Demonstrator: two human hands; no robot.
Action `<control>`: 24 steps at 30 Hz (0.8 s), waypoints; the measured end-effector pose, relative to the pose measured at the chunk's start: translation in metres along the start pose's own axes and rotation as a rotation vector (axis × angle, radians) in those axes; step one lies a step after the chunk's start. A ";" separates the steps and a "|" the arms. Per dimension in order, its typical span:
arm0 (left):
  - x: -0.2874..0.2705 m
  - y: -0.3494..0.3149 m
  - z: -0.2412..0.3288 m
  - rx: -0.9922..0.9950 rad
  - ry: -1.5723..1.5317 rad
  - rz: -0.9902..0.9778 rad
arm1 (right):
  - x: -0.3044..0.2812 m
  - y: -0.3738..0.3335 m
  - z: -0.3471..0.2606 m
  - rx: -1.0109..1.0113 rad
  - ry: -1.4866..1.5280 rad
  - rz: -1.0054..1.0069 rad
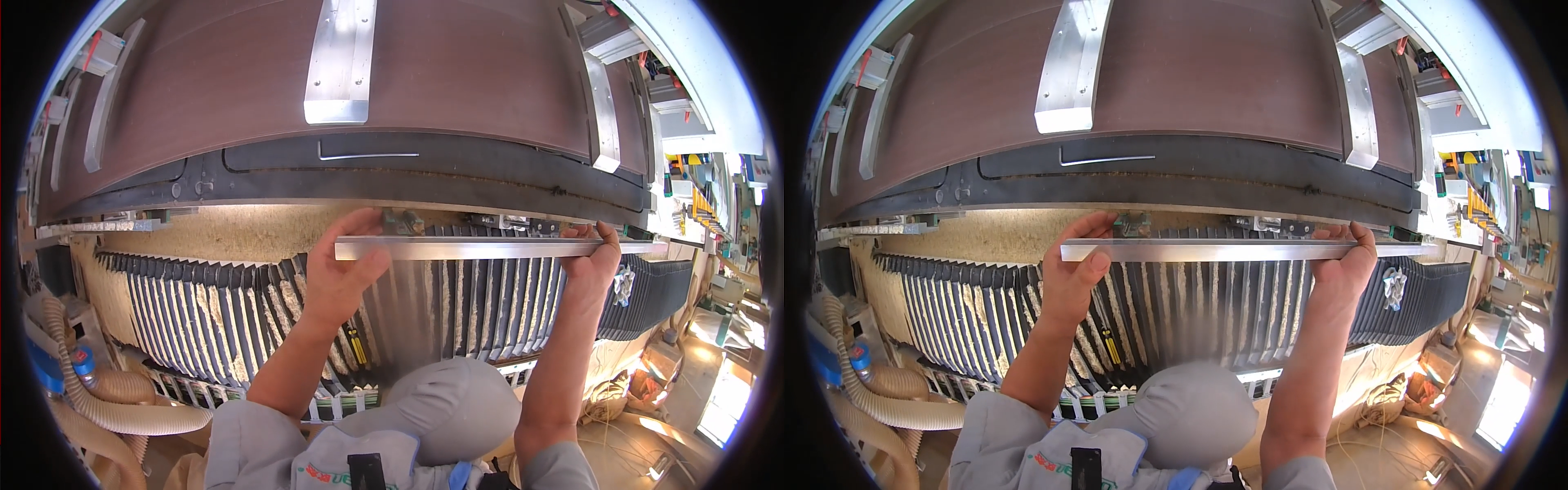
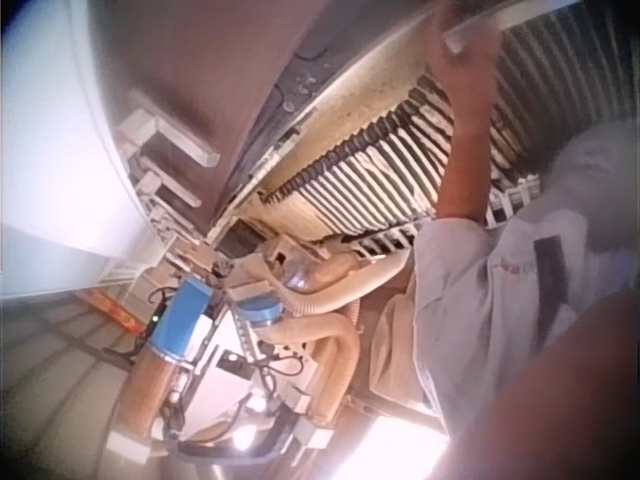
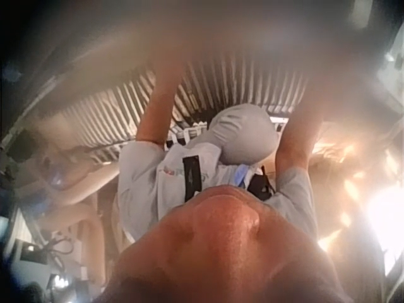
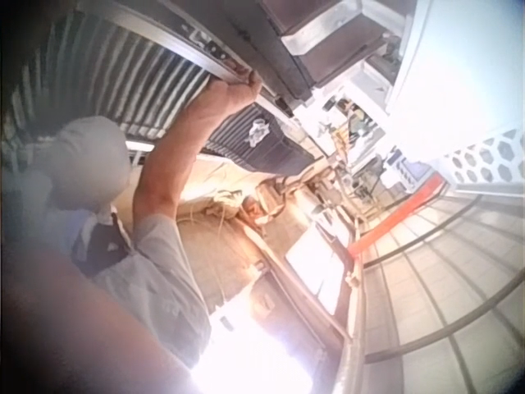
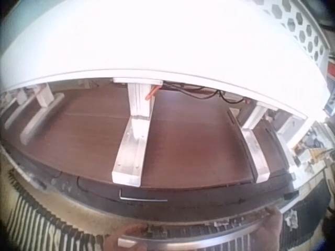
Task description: The person unscrews a sensor from a metal rail, repositions the rail onto a large industrial machine component, and then works on the sensor housing by hand.
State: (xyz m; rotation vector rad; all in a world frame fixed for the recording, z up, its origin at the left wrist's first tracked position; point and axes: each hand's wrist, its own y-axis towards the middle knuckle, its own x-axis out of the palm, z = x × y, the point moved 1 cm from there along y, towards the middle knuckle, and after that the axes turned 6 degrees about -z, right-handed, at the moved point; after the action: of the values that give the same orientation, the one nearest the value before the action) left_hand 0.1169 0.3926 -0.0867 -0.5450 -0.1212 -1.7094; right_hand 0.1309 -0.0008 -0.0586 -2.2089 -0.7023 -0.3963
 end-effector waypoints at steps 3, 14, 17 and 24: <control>-0.003 0.001 -0.001 0.003 0.017 -0.009 | 0.008 -0.004 0.002 0.013 0.010 0.013; -0.043 0.073 0.046 0.643 1.203 -0.585 | 0.003 -0.005 -0.001 0.037 0.007 0.087; -0.037 0.088 0.047 0.651 1.147 -0.715 | 0.004 -0.003 -0.003 0.042 0.015 0.099; -0.043 0.093 0.037 0.694 1.137 -0.764 | 0.003 -0.003 -0.007 0.052 -0.030 0.122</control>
State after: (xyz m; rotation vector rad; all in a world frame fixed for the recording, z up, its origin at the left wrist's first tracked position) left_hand 0.2209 0.4251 -0.0920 1.1344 -0.0892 -2.2807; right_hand 0.1316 -0.0031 -0.0512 -2.1996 -0.5831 -0.2811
